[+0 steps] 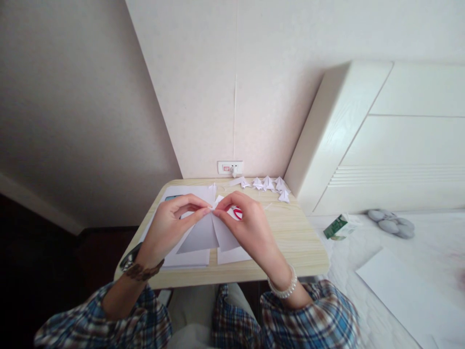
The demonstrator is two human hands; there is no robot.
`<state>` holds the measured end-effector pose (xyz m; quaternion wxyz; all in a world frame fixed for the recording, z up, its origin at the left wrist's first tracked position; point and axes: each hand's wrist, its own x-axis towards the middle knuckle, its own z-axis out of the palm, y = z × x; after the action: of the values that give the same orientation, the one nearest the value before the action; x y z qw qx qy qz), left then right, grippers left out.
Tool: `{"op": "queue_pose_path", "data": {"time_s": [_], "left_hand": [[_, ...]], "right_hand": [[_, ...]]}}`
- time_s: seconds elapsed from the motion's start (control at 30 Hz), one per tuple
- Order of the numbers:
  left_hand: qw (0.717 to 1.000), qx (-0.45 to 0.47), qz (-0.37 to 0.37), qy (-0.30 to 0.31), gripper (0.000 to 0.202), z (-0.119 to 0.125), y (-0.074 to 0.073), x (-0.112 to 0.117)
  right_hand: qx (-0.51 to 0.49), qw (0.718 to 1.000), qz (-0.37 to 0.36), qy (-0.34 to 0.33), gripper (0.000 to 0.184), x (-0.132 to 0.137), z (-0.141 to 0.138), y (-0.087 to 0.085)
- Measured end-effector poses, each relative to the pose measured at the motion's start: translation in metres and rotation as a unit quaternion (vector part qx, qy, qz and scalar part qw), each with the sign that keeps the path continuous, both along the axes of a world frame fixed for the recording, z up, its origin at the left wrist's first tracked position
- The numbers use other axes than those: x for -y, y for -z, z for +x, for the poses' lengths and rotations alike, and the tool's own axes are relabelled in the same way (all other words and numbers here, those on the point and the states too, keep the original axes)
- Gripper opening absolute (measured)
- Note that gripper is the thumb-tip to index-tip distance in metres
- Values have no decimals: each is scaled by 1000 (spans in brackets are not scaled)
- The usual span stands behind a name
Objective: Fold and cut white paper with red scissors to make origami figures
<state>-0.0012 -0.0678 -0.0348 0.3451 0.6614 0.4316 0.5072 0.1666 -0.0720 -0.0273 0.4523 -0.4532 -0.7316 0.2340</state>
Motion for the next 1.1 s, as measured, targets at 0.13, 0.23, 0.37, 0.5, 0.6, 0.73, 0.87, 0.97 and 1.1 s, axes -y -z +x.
{"op": "queue_pose_path", "data": {"time_s": [0.13,0.23,0.37,0.5,0.6,0.73,0.87,0.97,1.1], "left_hand": [[1000,3,6,0,4,1,1,1],[1000,3,10,0,3,1,2,0],[1000,-1,16,3,4,2,3,0],[1000,-8,27,7,5,2,3,0],[999,-13,36,5,7,2,3,0],[999,-19,44,4,8,2,2,2],[999,-19,49,2,9,3,2,2],[999,-17,49,-1,9,3,3,2],[999,-18,49,-4,9,3,3,2]], "right_hand": [[-2,1000,5,2,10,-1,0,0],[-1,1000,11,4,10,-2,0,1],[-1,1000,11,8,11,-1,0,2],[-3,1000,5,5,11,0,-2,2],[-4,1000,2,1,10,0,-3,1],[-9,1000,4,-2,9,0,-4,1],[-7,1000,16,-1,9,0,-3,3],[-7,1000,22,-3,9,0,-2,4],[-4,999,32,-3,9,1,-3,4]]}}
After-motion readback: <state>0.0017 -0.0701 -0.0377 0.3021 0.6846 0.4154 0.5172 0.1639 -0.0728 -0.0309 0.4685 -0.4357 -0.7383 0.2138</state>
